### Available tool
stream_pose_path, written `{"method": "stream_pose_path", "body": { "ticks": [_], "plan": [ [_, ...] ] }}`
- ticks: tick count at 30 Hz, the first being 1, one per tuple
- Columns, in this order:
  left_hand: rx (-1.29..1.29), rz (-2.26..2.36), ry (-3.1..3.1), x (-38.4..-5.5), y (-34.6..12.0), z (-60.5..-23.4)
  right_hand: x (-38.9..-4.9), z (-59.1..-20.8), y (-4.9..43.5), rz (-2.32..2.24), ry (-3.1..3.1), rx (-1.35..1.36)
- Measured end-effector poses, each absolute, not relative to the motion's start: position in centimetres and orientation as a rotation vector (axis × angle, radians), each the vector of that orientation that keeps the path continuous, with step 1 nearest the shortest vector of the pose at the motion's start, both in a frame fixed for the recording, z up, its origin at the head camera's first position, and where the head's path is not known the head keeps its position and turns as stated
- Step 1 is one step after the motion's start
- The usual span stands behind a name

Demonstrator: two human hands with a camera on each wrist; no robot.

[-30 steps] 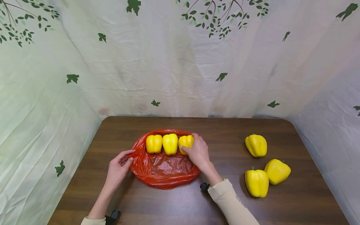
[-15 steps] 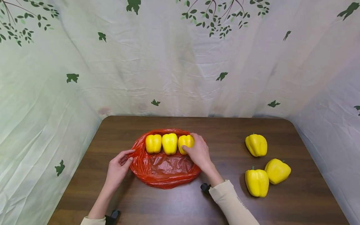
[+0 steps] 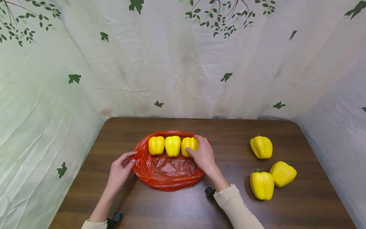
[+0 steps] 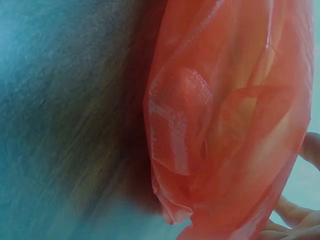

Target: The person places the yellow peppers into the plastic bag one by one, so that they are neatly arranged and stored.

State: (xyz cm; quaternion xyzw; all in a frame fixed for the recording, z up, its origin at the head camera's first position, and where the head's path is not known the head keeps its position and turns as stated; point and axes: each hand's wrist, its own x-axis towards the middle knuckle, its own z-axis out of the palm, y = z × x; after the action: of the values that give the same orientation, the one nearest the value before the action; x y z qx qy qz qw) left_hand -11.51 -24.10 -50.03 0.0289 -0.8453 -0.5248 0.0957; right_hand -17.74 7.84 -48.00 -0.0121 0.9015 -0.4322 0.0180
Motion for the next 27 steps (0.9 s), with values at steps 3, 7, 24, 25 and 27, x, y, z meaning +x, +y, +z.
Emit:
{"method": "stream_pose_path", "body": {
  "ticks": [3, 7, 24, 25, 27],
  "plan": [
    [0.085, -1.552, -2.508, -11.6, -24.2, -50.0, -17.5, -47.8, 8.1, -1.364, 2.8, -0.049],
    [0.086, -1.56, -2.505, -11.6, -24.3, -49.9, -17.2, -47.4, 8.4, -1.402, 2.797, -0.073],
    [0.092, -1.582, -2.552, -11.2, -24.2, -49.2, -15.5, -46.4, 11.9, -1.448, 2.807, -0.235],
    [0.088, -1.576, -2.552, -11.2, -24.2, -49.3, -15.3, -46.3, 12.2, -1.442, 2.811, -0.246],
    [0.084, -1.563, -2.551, -11.3, -24.3, -49.4, -15.0, -46.1, 12.9, -1.428, 2.81, -0.241]
  ]
}}
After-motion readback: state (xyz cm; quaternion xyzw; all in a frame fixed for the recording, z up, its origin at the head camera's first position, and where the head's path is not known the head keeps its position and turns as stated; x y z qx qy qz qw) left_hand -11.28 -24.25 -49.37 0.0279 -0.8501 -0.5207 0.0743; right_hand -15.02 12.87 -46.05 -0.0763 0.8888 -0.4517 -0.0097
